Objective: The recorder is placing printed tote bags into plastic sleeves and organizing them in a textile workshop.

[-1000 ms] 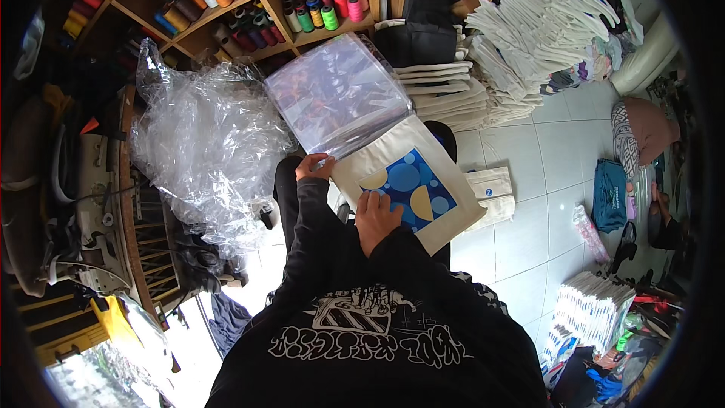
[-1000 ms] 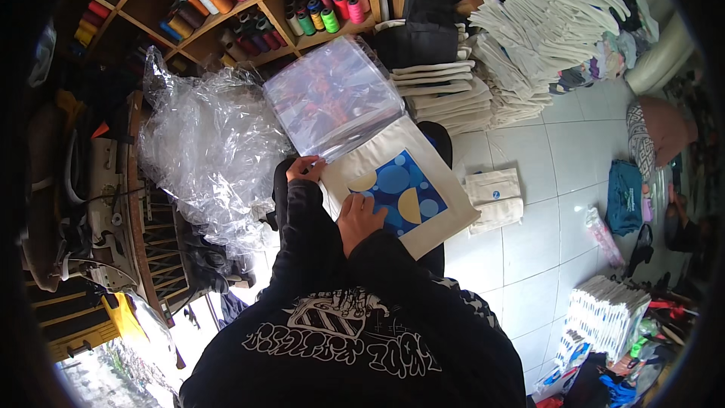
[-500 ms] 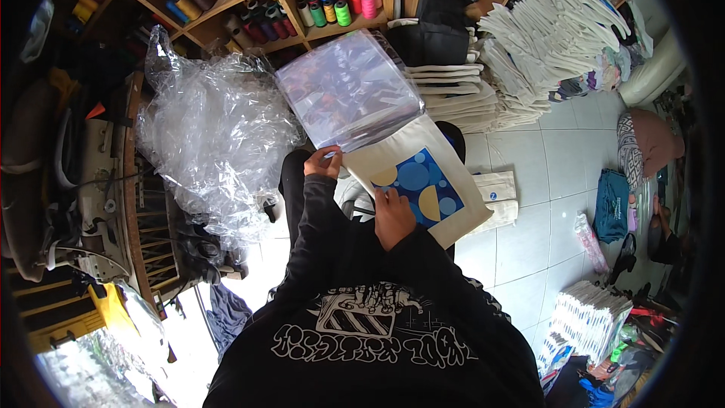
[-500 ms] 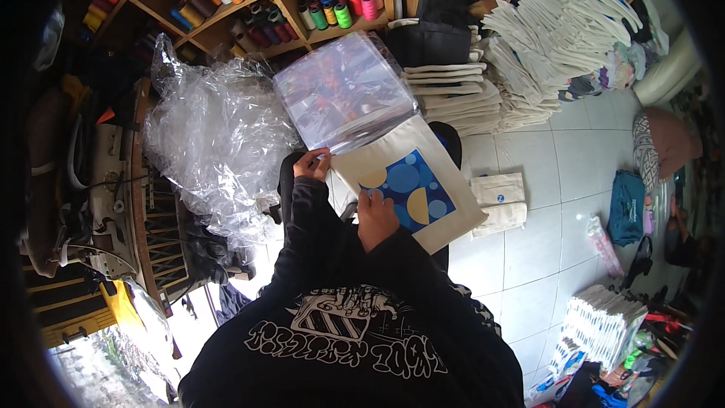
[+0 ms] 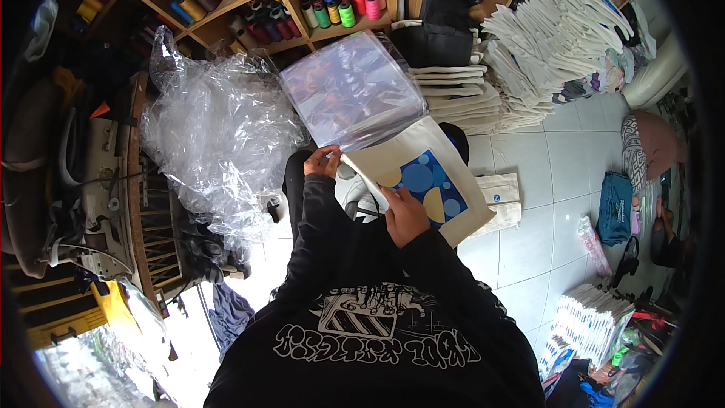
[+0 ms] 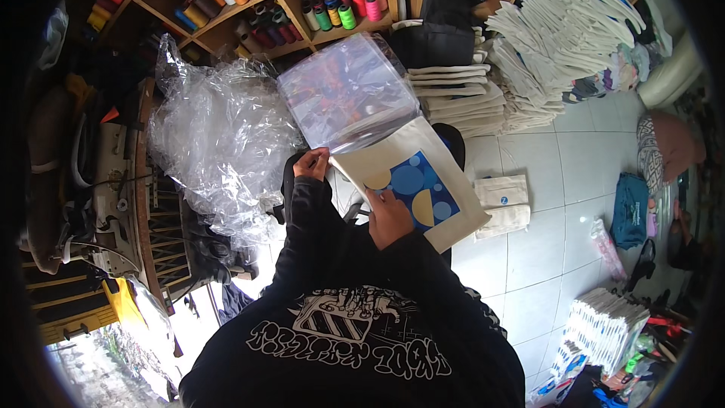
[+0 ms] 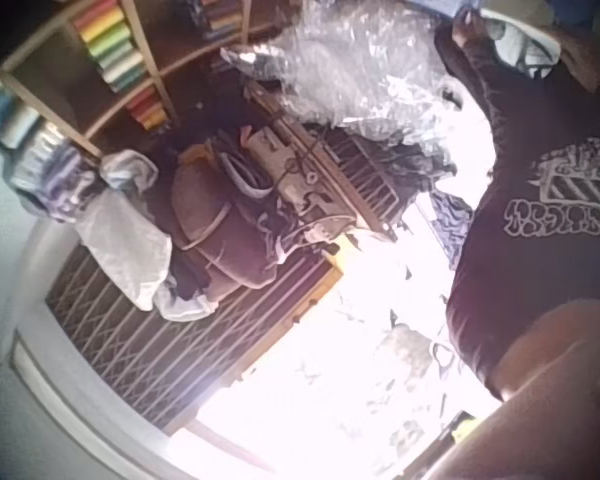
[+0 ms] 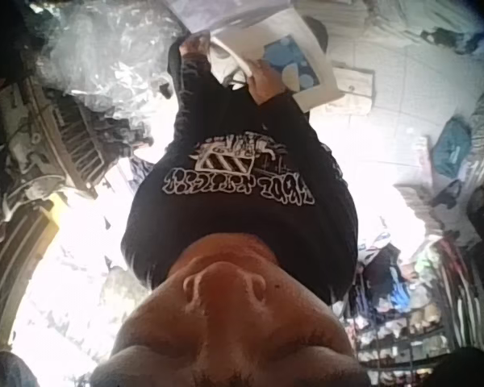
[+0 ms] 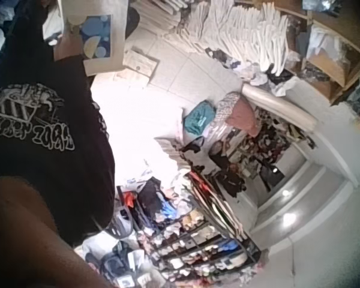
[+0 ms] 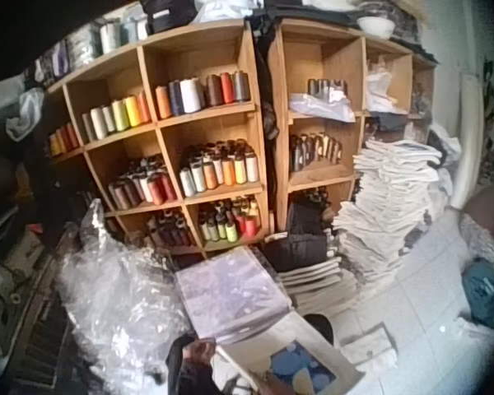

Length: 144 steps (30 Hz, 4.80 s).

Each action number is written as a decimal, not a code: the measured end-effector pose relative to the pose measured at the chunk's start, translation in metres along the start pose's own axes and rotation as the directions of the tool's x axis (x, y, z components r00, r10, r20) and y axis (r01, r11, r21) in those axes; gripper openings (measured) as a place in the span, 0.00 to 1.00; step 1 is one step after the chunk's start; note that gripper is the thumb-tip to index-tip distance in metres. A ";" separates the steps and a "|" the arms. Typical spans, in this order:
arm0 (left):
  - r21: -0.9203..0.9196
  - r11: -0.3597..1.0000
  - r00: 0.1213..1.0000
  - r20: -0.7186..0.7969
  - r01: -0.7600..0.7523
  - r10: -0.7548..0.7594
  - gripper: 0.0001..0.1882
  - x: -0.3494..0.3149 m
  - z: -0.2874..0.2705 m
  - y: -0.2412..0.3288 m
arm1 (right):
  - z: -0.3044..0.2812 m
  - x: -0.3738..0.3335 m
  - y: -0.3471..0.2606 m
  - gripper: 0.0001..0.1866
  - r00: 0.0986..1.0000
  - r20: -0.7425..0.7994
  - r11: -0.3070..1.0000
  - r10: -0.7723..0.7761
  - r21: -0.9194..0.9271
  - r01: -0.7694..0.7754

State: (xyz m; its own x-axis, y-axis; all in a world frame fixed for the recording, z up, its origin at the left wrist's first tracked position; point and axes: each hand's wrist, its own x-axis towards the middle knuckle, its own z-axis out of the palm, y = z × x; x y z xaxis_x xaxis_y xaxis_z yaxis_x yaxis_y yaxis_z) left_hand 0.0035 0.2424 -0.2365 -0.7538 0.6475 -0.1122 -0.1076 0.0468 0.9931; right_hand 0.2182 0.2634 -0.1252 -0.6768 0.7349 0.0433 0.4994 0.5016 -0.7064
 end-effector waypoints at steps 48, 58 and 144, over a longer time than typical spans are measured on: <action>0.395 0.898 0.980 0.028 -0.193 0.198 0.08 -0.007 0.018 0.026 | -0.054 -0.012 -0.037 0.26 0.997 0.054 0.836 0.060 -0.549 -0.020; 0.275 0.916 0.956 0.084 -0.292 0.280 0.05 0.011 0.009 0.070 | -0.161 -0.022 -0.083 0.28 0.984 0.177 1.000 0.006 -0.014 -0.003; 0.462 0.787 0.796 -0.241 -0.409 0.555 0.03 0.110 -0.007 0.048 | -0.090 -0.058 0.104 0.29 0.840 0.322 0.095 0.437 0.912 -0.398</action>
State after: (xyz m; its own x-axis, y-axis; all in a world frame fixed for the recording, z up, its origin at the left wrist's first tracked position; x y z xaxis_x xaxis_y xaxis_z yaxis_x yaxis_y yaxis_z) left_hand -0.0889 0.3106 -0.2013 -0.8163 0.3579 0.4534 0.5227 0.1237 0.8435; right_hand 0.3576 0.3142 -0.1372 -0.5246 0.6896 -0.4992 -0.1765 -0.6618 -0.7286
